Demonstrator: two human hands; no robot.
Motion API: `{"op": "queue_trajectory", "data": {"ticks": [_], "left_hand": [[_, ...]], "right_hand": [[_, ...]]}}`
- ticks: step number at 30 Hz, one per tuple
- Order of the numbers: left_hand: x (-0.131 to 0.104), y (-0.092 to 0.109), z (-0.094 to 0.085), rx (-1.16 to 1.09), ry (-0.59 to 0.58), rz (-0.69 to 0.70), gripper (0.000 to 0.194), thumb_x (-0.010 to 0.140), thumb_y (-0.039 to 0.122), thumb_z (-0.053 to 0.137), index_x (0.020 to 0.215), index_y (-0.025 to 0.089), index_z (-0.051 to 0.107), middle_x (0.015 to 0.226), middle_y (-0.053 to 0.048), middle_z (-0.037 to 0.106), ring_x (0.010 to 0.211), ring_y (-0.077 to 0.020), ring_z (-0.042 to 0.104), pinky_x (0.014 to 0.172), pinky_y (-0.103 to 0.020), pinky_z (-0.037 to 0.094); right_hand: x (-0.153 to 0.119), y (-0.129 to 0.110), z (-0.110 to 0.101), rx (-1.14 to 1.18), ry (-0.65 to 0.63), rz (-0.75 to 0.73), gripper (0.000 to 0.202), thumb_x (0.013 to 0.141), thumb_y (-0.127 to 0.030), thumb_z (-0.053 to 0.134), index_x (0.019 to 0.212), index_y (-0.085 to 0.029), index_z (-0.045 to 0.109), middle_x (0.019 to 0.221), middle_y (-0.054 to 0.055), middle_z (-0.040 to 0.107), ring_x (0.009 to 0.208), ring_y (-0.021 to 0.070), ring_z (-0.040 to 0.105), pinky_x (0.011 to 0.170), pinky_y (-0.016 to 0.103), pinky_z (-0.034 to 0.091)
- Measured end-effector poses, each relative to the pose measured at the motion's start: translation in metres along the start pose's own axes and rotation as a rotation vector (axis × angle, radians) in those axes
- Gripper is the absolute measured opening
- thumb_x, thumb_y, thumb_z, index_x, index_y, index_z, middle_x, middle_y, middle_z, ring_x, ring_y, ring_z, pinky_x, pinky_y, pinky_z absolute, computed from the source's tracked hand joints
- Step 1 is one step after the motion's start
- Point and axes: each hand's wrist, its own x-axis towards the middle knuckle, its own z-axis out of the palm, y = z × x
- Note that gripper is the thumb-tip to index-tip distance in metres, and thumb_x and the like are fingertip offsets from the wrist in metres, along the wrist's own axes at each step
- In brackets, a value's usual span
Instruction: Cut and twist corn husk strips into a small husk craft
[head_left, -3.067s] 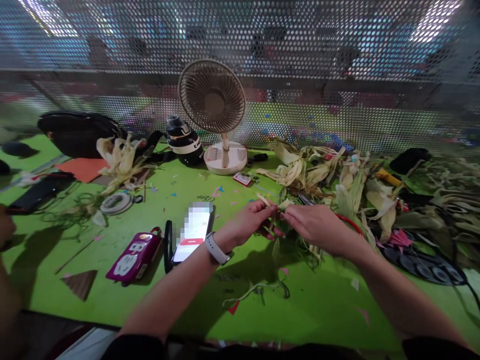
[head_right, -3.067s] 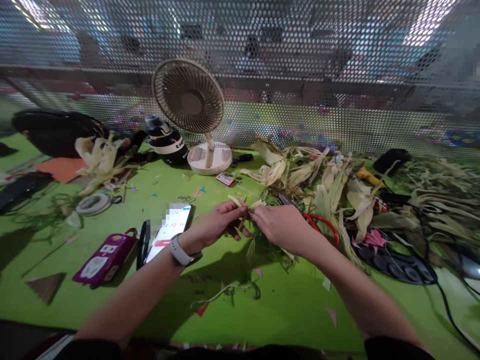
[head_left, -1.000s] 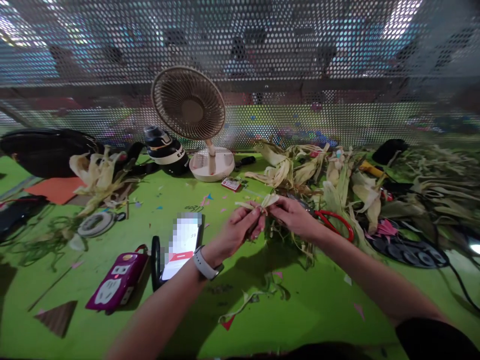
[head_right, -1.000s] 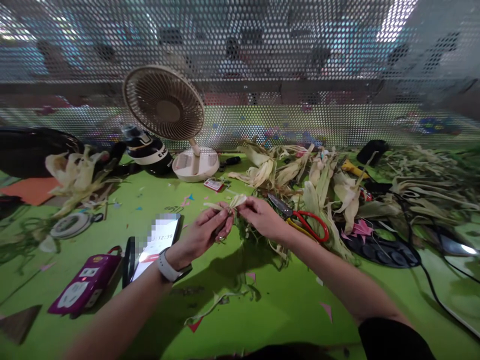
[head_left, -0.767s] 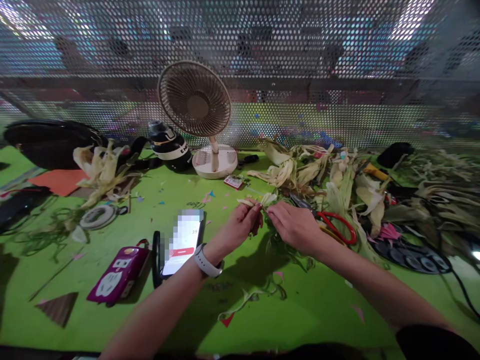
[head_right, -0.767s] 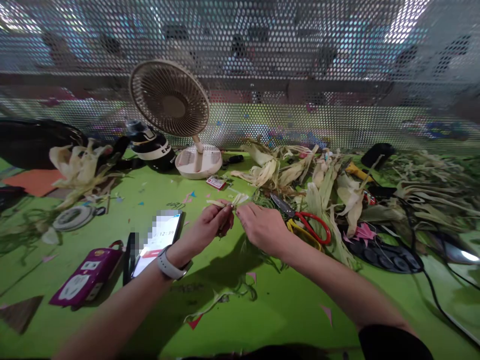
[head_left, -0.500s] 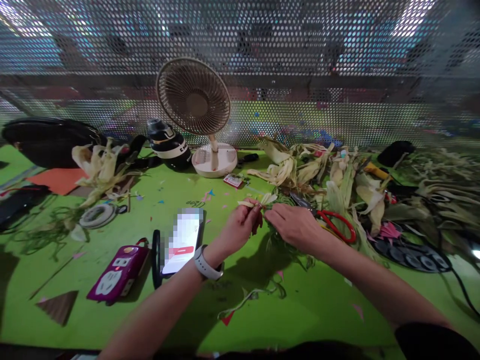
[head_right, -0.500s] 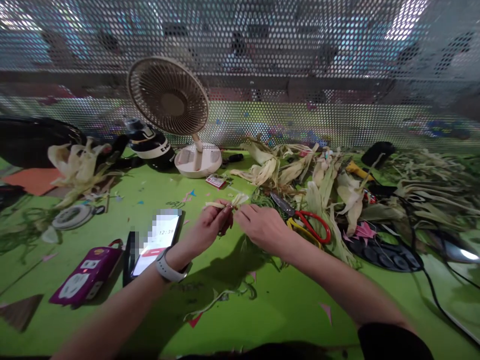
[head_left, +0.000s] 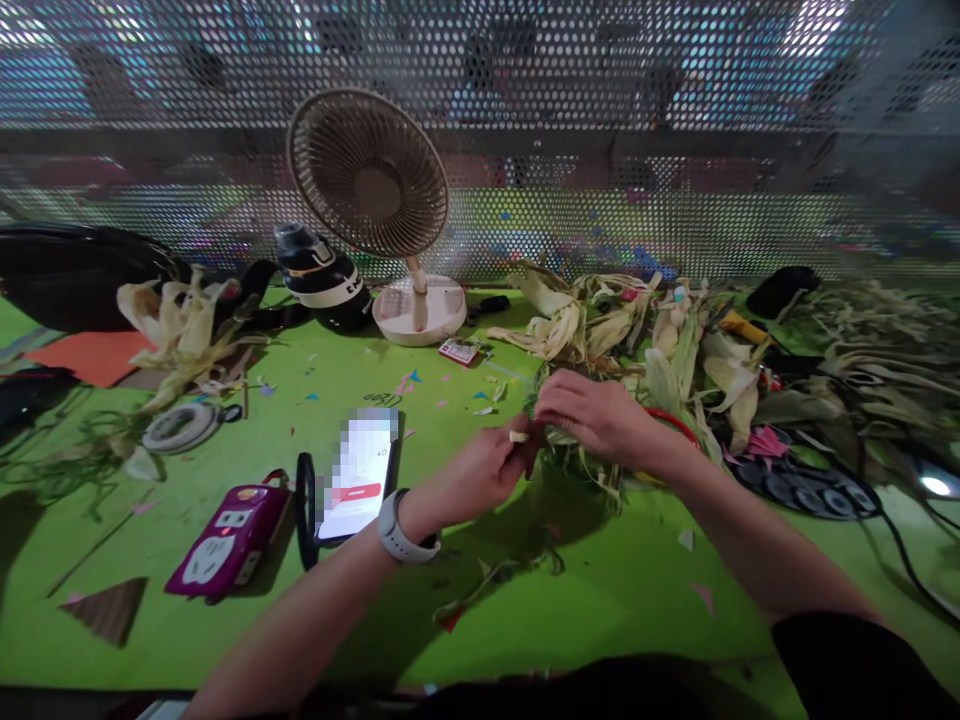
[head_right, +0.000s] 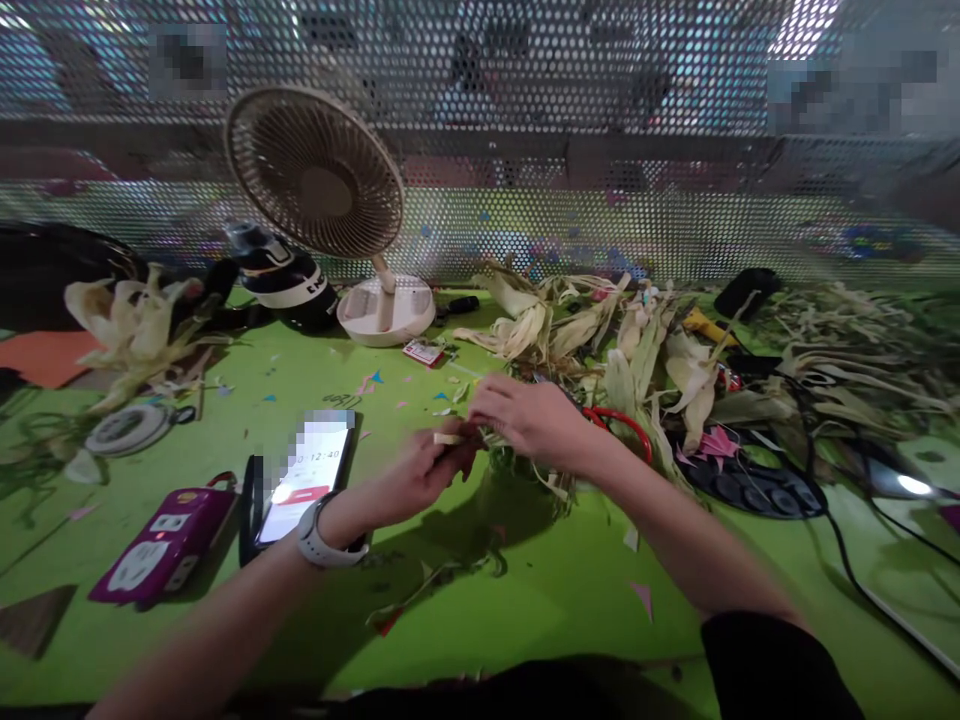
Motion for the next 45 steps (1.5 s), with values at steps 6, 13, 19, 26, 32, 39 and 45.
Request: {"op": "queue_trajectory", "data": {"ticks": [6,13,19,26,32,39,45], "left_hand": [[-0.002,0.004,-0.007,-0.409,-0.153,-0.011,0.025,0.092,0.033,0.042,0.079,0.016,0.053,0.074,-0.002,0.057,0.053,-0.0072,0.047,0.052,-0.022,0.039],[0.009,-0.013,-0.005,-0.493,0.296,-0.143,0.030,0.087,0.045,0.052,0.078,0.016,0.048,0.060,0.004,0.049,0.041,-0.0041,0.040,0.038,-0.018,0.034],[0.010,-0.022,-0.003,-0.339,0.312,-0.072,0.037,0.090,0.043,0.047,0.066,0.014,0.050,0.069,0.000,0.050,0.045,-0.0036,0.044,0.039,-0.017,0.038],[0.007,-0.017,0.003,-0.269,0.392,-0.048,0.026,0.092,0.041,0.044,0.086,0.016,0.051,0.064,0.004,0.048,0.043,-0.0046,0.040,0.041,-0.019,0.035],[0.005,-0.015,0.009,-0.132,0.440,-0.020,0.018,0.094,0.032,0.041,0.092,0.016,0.049,0.064,0.003,0.049,0.048,-0.0070,0.045,0.046,-0.021,0.037],[0.004,-0.019,0.013,0.112,0.478,0.021,0.012,0.093,0.023,0.040,0.093,0.016,0.050,0.068,0.001,0.053,0.056,-0.0101,0.052,0.053,-0.023,0.040],[0.001,-0.018,0.004,0.186,0.200,0.054,0.011,0.090,0.015,0.039,0.094,0.017,0.049,0.066,0.001,0.055,0.055,-0.0106,0.050,0.053,-0.023,0.038]], "right_hand": [[0.008,0.011,0.005,0.665,-0.006,0.070,0.018,0.089,-0.028,0.054,0.077,-0.016,0.057,0.074,0.000,0.056,0.069,0.0108,0.052,0.065,0.022,0.042],[0.008,-0.006,0.042,0.603,0.256,0.312,0.018,0.091,-0.029,0.046,0.081,-0.017,0.056,0.070,0.000,0.054,0.065,0.0122,0.049,0.061,0.023,0.039],[0.004,-0.018,0.043,0.251,0.237,0.251,0.016,0.092,-0.024,0.044,0.083,-0.017,0.055,0.078,0.005,0.059,0.072,0.0151,0.054,0.066,0.026,0.040],[0.001,-0.021,0.043,-0.085,0.170,0.135,0.027,0.097,-0.027,0.035,0.087,-0.015,0.057,0.078,0.007,0.061,0.067,0.0156,0.054,0.055,0.025,0.034],[-0.002,-0.023,0.035,-0.224,0.137,0.018,0.027,0.096,-0.021,0.034,0.083,-0.014,0.057,0.074,0.006,0.058,0.063,0.0138,0.050,0.050,0.026,0.026],[-0.004,-0.023,0.038,-0.256,0.096,-0.033,0.025,0.094,-0.018,0.035,0.082,-0.015,0.057,0.070,0.005,0.056,0.059,0.0137,0.047,0.048,0.026,0.023],[-0.003,-0.014,0.012,-0.116,0.073,0.055,0.023,0.096,-0.028,0.041,0.089,-0.016,0.059,0.078,0.004,0.060,0.069,0.0140,0.052,0.055,0.025,0.030]]}}
